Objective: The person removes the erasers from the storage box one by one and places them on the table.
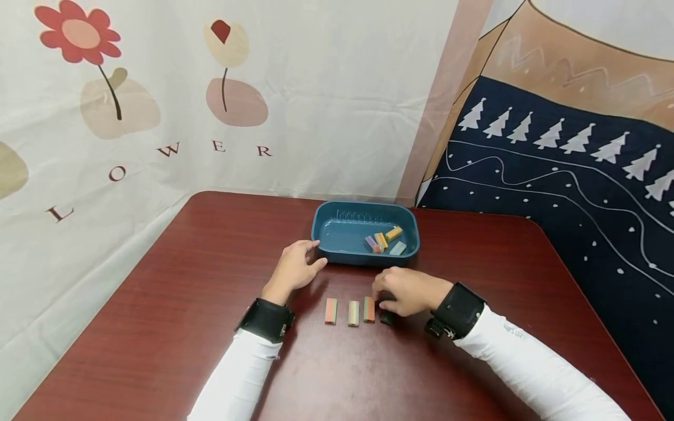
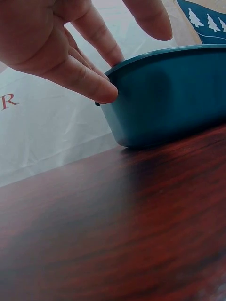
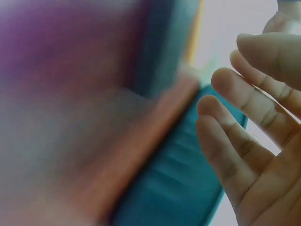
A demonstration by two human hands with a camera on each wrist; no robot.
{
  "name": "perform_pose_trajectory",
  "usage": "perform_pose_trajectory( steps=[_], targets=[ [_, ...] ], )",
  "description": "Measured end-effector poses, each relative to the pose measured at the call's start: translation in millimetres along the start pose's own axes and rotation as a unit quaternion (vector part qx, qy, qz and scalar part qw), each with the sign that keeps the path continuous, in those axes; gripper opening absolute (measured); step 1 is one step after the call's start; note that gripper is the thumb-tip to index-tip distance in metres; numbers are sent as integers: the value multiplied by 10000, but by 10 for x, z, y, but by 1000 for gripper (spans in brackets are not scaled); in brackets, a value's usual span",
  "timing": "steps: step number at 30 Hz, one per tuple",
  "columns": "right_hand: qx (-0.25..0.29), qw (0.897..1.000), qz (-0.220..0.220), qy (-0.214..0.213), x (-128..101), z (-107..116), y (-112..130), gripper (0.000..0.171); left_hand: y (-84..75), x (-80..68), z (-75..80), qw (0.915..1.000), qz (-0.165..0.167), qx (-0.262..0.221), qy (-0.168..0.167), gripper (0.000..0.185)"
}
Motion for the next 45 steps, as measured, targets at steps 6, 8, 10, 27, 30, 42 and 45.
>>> perform_pose_trajectory(
  steps=[6,8,10,27,30,42,45],
  targets=[
    [26,9984,59,-553,110,278,-53,9,-7,10,6,10000,-33,40,-8,53],
    [-20,9978,-92,-662,149,367,-94,11,-12,9,9,10000,-57,44,-9,53],
    [-62,9969,-212,-751,199,444,-147,11,-17,5,9,10000,-65,49,-15,53],
    [-424,9669,-2514,89,673,920,-705,33,-44,-17,-12,9999,3,105,-17,53],
    [-463,9529,-2980,320,737,945,-751,31,-44,-24,-30,10000,-4,69,-46,53],
    [-249,9245,-3718,800,933,909,-1118,26,-9,-25,-69,9998,-86,10,-152,51],
    [-410,9181,-3766,1167,948,879,-1191,19,-11,-35,-60,9999,-82,-11,-124,51]
  ],
)
Point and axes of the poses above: each hand's wrist, its own x-axis towards the middle knuckle, its own z-axis out of the back of the hand, y = z × x, the point moved 2 cm from there along x, towards the middle knuckle, and after that the axes turned 6 degrees about x, right-handed, at the moved point
